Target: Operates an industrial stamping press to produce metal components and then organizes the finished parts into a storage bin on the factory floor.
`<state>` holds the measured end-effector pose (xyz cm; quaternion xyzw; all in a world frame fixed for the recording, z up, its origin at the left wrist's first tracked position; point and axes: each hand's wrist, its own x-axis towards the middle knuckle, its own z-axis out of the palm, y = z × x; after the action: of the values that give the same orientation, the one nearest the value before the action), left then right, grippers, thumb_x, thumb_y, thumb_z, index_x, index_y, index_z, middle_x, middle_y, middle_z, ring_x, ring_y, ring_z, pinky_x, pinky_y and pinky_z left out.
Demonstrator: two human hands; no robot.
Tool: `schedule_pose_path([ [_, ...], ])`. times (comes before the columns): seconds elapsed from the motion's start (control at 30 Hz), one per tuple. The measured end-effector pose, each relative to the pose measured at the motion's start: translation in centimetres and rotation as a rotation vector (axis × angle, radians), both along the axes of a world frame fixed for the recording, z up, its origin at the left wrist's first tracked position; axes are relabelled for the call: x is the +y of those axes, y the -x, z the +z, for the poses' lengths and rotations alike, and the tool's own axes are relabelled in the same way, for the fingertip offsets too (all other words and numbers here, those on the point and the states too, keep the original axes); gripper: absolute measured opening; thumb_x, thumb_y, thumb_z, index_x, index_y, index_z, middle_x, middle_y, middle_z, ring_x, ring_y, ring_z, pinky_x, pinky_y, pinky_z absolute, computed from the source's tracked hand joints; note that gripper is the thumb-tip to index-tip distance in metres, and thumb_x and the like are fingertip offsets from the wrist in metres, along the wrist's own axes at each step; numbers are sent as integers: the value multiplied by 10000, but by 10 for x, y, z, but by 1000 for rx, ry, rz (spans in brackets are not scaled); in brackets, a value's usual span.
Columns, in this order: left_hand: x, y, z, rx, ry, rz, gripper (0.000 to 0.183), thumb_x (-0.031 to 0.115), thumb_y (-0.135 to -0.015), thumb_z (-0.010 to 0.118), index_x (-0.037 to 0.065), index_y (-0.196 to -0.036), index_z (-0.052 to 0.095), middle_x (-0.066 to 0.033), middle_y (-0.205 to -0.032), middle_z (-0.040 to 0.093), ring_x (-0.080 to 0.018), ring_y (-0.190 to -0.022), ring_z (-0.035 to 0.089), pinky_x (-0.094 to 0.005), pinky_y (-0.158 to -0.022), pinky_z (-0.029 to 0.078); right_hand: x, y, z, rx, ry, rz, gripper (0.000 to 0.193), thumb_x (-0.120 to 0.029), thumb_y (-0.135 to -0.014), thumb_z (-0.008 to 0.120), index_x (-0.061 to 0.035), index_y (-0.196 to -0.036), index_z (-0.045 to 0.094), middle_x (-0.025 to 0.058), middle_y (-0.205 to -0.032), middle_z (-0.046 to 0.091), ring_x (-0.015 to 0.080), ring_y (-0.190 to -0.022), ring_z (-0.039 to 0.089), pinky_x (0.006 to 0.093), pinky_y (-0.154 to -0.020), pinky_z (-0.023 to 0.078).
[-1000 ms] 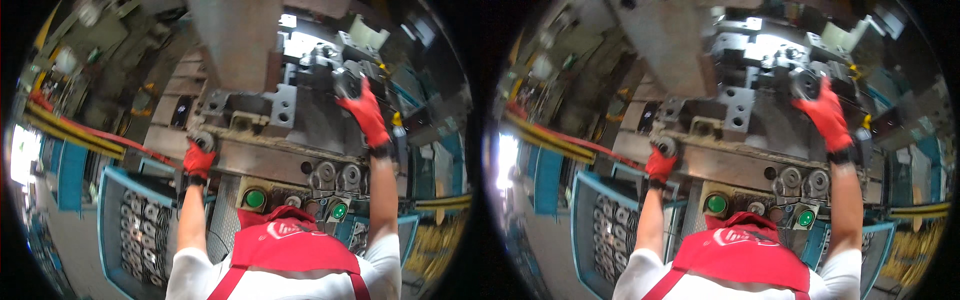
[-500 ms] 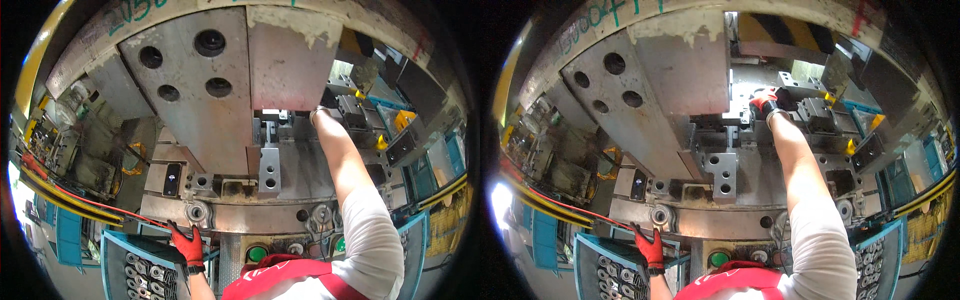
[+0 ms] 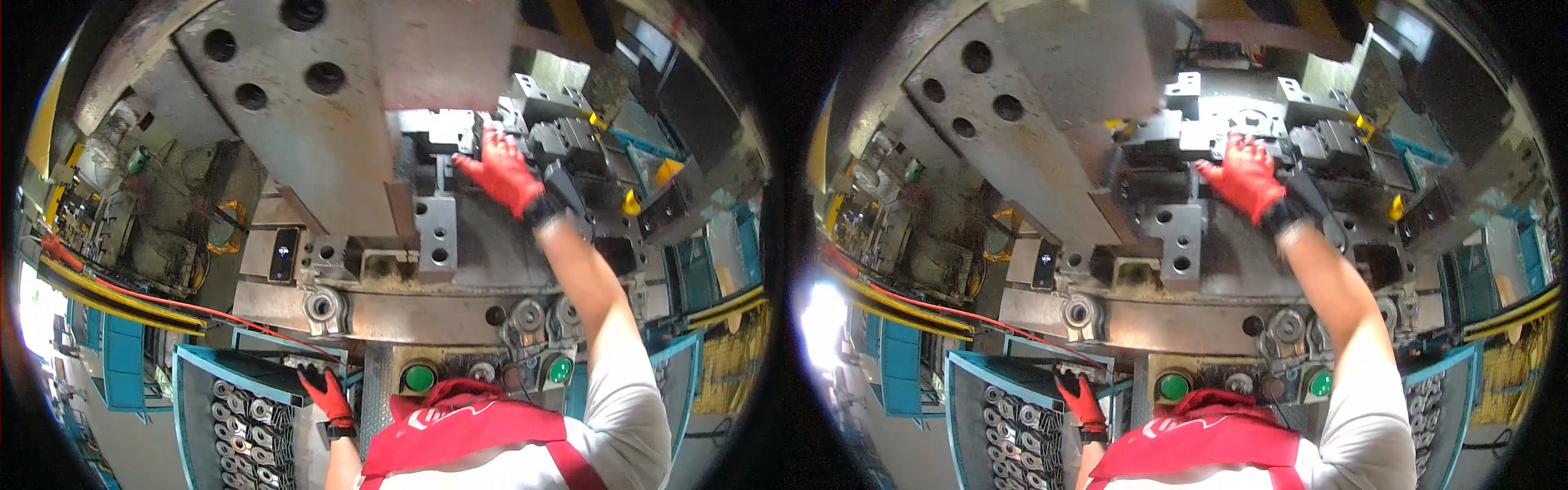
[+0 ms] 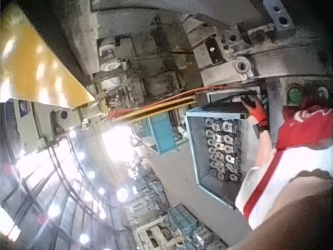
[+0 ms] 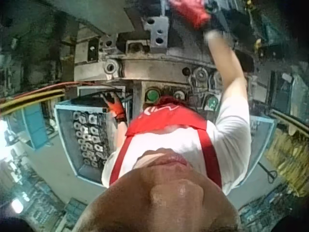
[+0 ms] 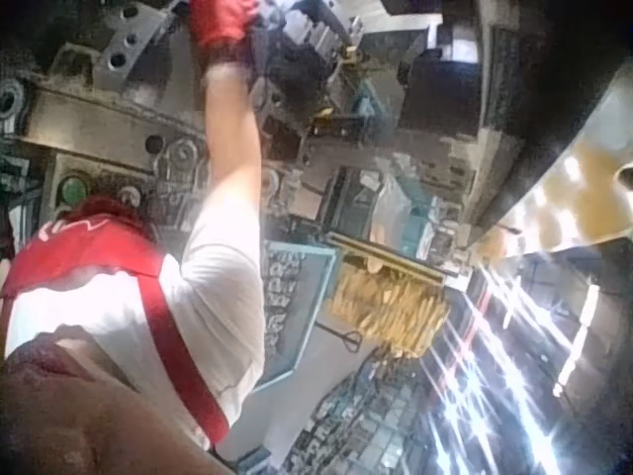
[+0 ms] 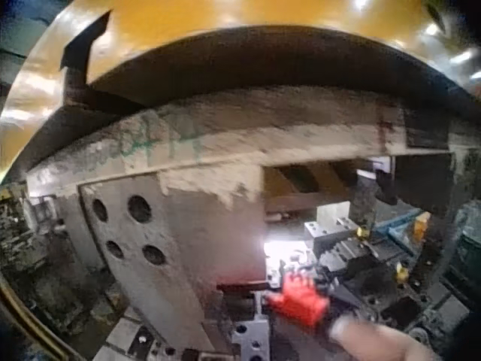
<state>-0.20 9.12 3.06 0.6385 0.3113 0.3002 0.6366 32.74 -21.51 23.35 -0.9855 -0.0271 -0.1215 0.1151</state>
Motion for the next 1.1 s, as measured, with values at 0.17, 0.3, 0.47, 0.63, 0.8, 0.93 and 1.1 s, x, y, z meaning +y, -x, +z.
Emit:
schedule_pose_path([
  [0.17,-2,24,-84,409,-189,-628,595,116,-805,563,72,-1310,251,-118,-1239,402,-205,-1144,371,-306,-936,319,-38,188,-14,-185,-299,279,693,-332,-735,608,19,-1252,309,236,-1219,391,380,-1163,336,431,-980,244],
  [0.3,-64,-5,-29,680,562,-608,621,178,-784,609,65,-1291,268,-123,-1155,475,-213,-1085,428,-307,-897,353,-115,293,-75,-218,-645,-208,482,-110,-748,608,4,-1182,431,173,-1154,472,271,-1087,429,343,-937,309],
  [0.47,-92,-11,-56,602,10,-763,800,153,-679,713,-31,-1280,218,-168,-1187,446,-246,-1083,432,-298,-911,347,-208,381,-245,-59,-765,-662,608,-220,-742,621,30,-1226,351,236,-1161,443,333,-1102,410,368,-931,313],
  [0.63,-99,-8,-46,553,-28,-643,852,150,-629,742,-66,-1266,219,-192,-1198,434,-243,-1088,434,-302,-925,338,-204,377,-261,306,-722,-711,864,-332,-655,694,42,-1278,227,293,-1164,407,376,-1111,391,393,-915,335],
  [0.8,-81,-2,-84,601,-129,-650,871,215,-617,743,-65,-1266,233,-226,-1217,415,-276,-1127,416,-318,-933,336,-195,377,-257,327,-648,-743,913,-355,-634,701,31,-1290,197,284,-1167,403,400,-1083,397,414,-901,338],
  [0.93,-90,-5,-62,692,-220,-655,912,276,-594,757,-44,-1272,238,-235,-1207,424,-288,-1121,428,-329,-922,349,-194,378,-254,349,-604,-771,926,-364,-626,699,23,-1296,190,276,-1140,415,401,-1072,397,422,-907,324],
  [1.1,-83,-2,-75,729,-311,-610,929,353,-592,744,-42,-1268,245,-249,-1201,424,-329,-1118,428,-350,-910,363,-190,371,-244,395,-596,-806,912,-347,-619,704,37,-1288,219,293,-1192,385,391,-1105,395,386,-921,337],
])
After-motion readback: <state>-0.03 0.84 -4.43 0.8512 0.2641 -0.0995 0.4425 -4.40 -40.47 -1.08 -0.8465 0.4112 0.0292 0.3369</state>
